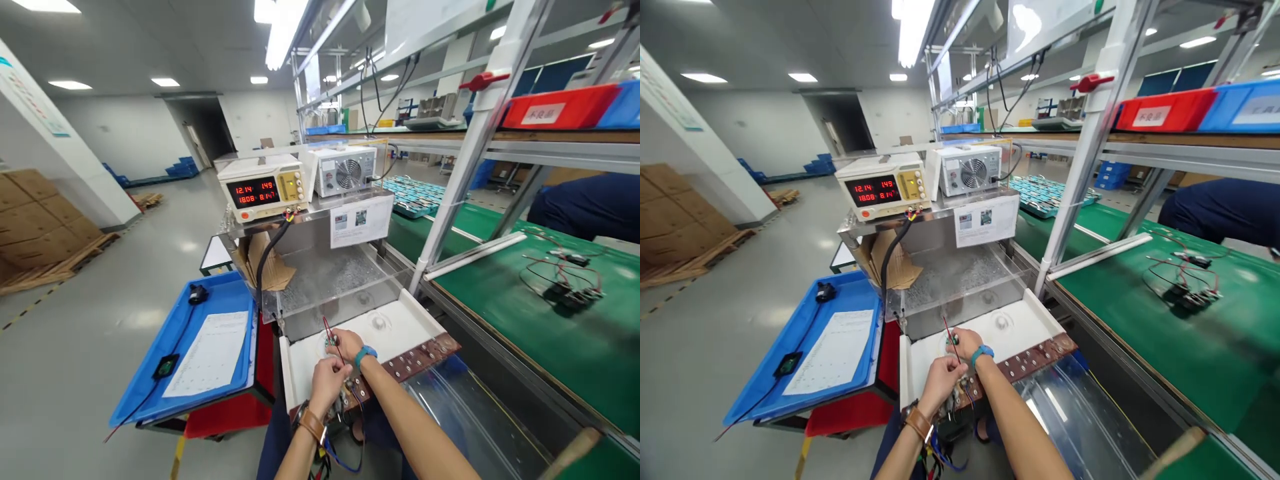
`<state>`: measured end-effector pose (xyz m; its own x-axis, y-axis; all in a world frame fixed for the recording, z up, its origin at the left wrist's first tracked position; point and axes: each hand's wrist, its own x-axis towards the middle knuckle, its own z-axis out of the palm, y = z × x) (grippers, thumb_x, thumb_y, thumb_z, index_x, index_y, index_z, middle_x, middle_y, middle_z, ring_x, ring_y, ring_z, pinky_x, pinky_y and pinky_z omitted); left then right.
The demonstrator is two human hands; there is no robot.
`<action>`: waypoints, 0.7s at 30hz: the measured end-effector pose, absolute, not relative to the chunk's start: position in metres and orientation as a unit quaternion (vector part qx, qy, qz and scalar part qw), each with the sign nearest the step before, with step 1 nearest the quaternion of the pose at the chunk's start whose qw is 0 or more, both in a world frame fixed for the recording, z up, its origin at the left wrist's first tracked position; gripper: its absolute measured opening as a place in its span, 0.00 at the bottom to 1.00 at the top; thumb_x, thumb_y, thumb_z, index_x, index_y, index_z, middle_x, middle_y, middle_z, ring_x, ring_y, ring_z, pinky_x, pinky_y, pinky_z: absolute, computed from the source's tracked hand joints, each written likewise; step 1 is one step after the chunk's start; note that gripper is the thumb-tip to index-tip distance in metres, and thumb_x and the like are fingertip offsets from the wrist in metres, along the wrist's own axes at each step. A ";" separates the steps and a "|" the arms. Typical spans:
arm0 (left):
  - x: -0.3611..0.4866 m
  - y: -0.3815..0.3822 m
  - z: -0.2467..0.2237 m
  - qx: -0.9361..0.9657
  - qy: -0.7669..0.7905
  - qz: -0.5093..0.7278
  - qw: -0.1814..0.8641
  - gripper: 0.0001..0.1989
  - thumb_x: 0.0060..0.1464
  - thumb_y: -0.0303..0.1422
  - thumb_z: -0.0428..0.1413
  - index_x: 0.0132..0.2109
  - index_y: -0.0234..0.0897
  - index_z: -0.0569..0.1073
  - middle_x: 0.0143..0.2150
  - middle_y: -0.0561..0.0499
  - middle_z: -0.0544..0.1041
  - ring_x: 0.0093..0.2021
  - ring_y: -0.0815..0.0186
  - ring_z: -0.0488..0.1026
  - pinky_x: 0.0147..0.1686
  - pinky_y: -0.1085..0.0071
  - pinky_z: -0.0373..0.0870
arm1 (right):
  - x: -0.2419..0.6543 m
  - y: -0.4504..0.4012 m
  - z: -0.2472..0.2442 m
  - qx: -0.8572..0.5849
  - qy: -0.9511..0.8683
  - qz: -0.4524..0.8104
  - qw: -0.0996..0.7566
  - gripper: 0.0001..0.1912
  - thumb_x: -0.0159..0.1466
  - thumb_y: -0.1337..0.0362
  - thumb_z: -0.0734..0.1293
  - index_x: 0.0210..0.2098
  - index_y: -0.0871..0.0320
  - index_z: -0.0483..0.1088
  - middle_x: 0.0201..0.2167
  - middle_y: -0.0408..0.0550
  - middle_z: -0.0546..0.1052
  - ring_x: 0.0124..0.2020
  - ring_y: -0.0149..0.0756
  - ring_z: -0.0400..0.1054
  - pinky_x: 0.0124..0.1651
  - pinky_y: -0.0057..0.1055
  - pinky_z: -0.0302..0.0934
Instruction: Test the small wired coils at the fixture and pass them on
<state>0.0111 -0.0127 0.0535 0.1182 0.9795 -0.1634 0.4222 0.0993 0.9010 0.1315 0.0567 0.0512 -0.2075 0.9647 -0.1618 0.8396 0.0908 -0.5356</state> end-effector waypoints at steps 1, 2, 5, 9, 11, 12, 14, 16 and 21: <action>0.011 -0.013 0.054 0.594 0.591 0.309 0.450 0.12 0.42 0.40 0.58 0.20 0.38 0.70 0.19 0.54 0.70 0.24 0.66 0.66 0.28 0.70 0.58 | 0.131 0.056 0.051 -0.618 -0.728 0.271 0.117 0.15 0.58 0.57 0.71 0.44 0.51 0.74 0.34 0.43 0.79 0.37 0.36 0.72 0.35 0.27 0.53; 0.011 -0.013 0.054 0.593 0.594 0.309 0.448 0.11 0.42 0.39 0.58 0.20 0.38 0.70 0.19 0.54 0.71 0.24 0.66 0.66 0.28 0.69 0.58 | 0.130 0.056 0.050 -0.619 -0.727 0.273 0.119 0.14 0.58 0.57 0.72 0.43 0.52 0.75 0.33 0.43 0.79 0.37 0.37 0.72 0.35 0.27 0.53; 0.011 -0.012 0.052 0.587 0.603 0.312 0.440 0.11 0.40 0.38 0.59 0.18 0.38 0.69 0.19 0.54 0.71 0.24 0.65 0.66 0.28 0.69 0.57 | 0.127 0.057 0.046 -0.618 -0.725 0.276 0.129 0.13 0.56 0.58 0.72 0.42 0.51 0.75 0.32 0.43 0.79 0.35 0.37 0.71 0.35 0.28 0.53; 0.011 -0.012 0.049 0.584 0.610 0.316 0.433 0.12 0.40 0.38 0.60 0.18 0.39 0.68 0.19 0.54 0.71 0.24 0.64 0.66 0.28 0.68 0.56 | 0.126 0.056 0.043 -0.614 -0.725 0.275 0.146 0.12 0.56 0.60 0.71 0.41 0.51 0.75 0.31 0.43 0.79 0.34 0.36 0.71 0.34 0.28 0.53; 0.011 -0.013 0.048 0.584 0.609 0.320 0.431 0.12 0.40 0.38 0.60 0.18 0.39 0.68 0.19 0.54 0.70 0.24 0.64 0.66 0.28 0.68 0.56 | 0.126 0.055 0.044 -0.616 -0.724 0.274 0.148 0.12 0.55 0.61 0.71 0.40 0.51 0.75 0.31 0.43 0.79 0.34 0.37 0.71 0.34 0.28 0.54; 0.011 -0.013 0.047 0.585 0.608 0.322 0.429 0.12 0.40 0.39 0.60 0.18 0.39 0.68 0.19 0.54 0.70 0.24 0.64 0.66 0.28 0.68 0.56 | 0.126 0.055 0.045 -0.616 -0.724 0.274 0.147 0.12 0.55 0.61 0.71 0.40 0.51 0.75 0.31 0.43 0.79 0.34 0.37 0.71 0.34 0.28 0.54; 0.012 -0.013 0.045 0.584 0.608 0.328 0.426 0.13 0.40 0.40 0.60 0.18 0.39 0.68 0.19 0.53 0.71 0.25 0.64 0.66 0.28 0.68 0.57 | 0.127 0.055 0.047 -0.613 -0.728 0.272 0.146 0.13 0.55 0.60 0.71 0.41 0.50 0.75 0.31 0.44 0.79 0.35 0.39 0.72 0.35 0.29 0.56; 0.012 -0.010 0.045 0.583 0.607 0.334 0.424 0.15 0.39 0.44 0.61 0.18 0.39 0.69 0.18 0.53 0.71 0.24 0.64 0.66 0.28 0.68 0.57 | 0.127 0.057 0.048 -0.609 -0.733 0.266 0.144 0.15 0.55 0.59 0.72 0.42 0.50 0.75 0.33 0.44 0.79 0.37 0.41 0.73 0.37 0.30 0.57; 0.011 -0.008 0.057 0.609 0.580 0.342 0.418 0.26 0.39 0.60 0.56 0.19 0.40 0.68 0.20 0.50 0.73 0.27 0.59 0.70 0.32 0.65 0.65 | 0.122 0.062 0.050 -0.613 -0.748 0.230 0.106 0.18 0.54 0.59 0.73 0.44 0.51 0.75 0.40 0.48 0.81 0.44 0.44 0.74 0.41 0.31 0.61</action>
